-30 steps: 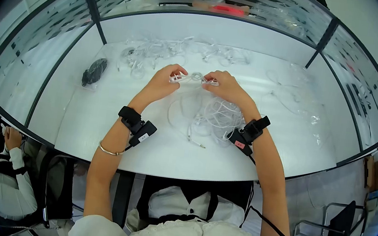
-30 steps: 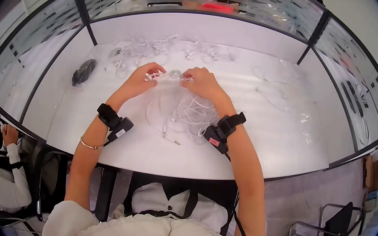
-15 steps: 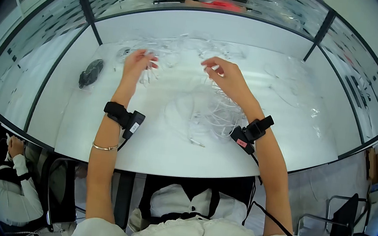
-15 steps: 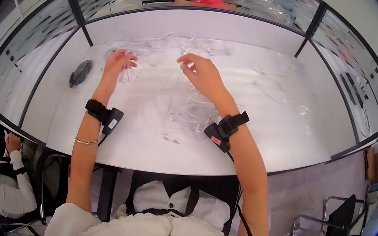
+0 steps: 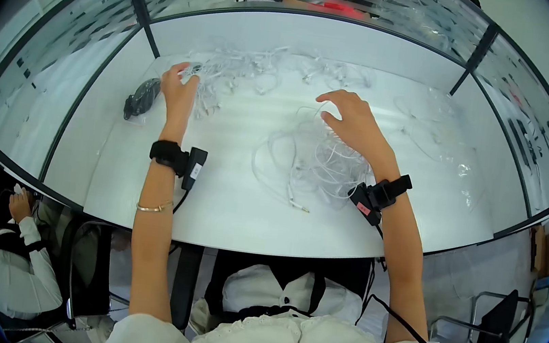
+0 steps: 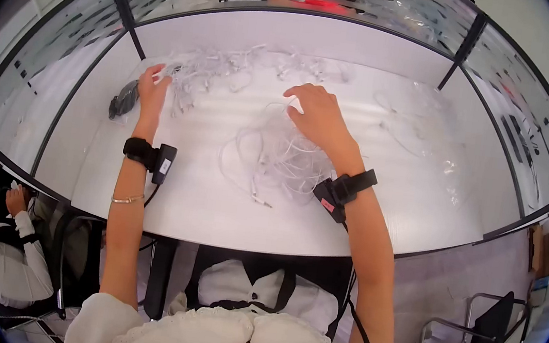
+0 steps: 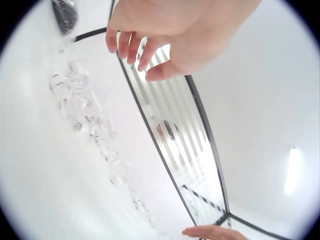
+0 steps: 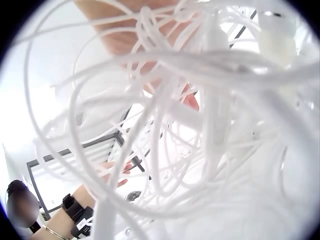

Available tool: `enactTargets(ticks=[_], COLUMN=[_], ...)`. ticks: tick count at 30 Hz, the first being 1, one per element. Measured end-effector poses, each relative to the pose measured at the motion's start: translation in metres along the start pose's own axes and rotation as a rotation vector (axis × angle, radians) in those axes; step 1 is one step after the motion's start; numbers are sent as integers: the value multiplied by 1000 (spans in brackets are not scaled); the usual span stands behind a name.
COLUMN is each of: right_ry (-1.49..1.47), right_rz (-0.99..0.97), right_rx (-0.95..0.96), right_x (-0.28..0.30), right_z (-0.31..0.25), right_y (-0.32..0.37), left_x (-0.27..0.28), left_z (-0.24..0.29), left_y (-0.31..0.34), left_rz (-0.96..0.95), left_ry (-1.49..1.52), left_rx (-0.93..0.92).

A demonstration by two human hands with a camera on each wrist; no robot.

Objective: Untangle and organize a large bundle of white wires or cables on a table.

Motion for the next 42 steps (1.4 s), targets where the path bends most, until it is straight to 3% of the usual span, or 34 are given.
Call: enactTargets(ticks=[1,3,7,9,10,13,14,18,20,23,25,27,29,32,33,35,38,42], right_ry=[-8,-28,-93,-100,-124,-178,-184,-216,-240,-25,111,-136,-325,-409,-311,-81,-35,-53], right_rz=[-43,-139,-358,-344,-354,-225,-167,305,526,603,584,475,126,-400,-479,-461,-544,-422], right_rx=[-59,-179,-433,-469,-449,-289,-345,-377,-399,-372,-164,-137,-268,-204,-201,-185,-397,-409], right_x=[3,12,22,30,35,49,57,94,112,120,114,103,87,56,50,37,41,54], right_z=[3,4,5,5,5,10,16,56,79,94,78,58,19,-10,-14,12,20,19], right_y=[1,7,18,20,20,19,20,26,36,46,43,32,23,30,36,44,47,39], left_x=[3,-6,-29,-31,-34,-43,-44,-48,-44,-47,-45,-40,-36,-30,-30,-29,-21,-2], left_z=[25,74,129,145,146,140,139,122,118,100,102,103,101,94,88,76,69,57], left_y=[2,19,72,92,100,103,102,89,81,70,66,66,62,54,52,49,40,25], left_rz=[-37,-352,-788,-928,-912,-1133,-1140,-971,-918,-842,-794,-730,-657,-494,-425,-329,-229,-56], left_ry=[89,303,-3,-89,-41,119,123,117,168,310,389,431,479,569,605,583,603,664], left_rx=[-66,-47,-329,-350,-380,-239,-156,-120,18,81,166,286,361,374,376,344,313,303])
Point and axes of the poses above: each hand's wrist, its own y-axis away from the middle knuckle, its own x-axis out of the back of the hand, z = x × y, the point moved 4 cm from there along -y, towards the middle knuckle, and after that the axes turned 4 degrees about -y, right-handed, at the moved point
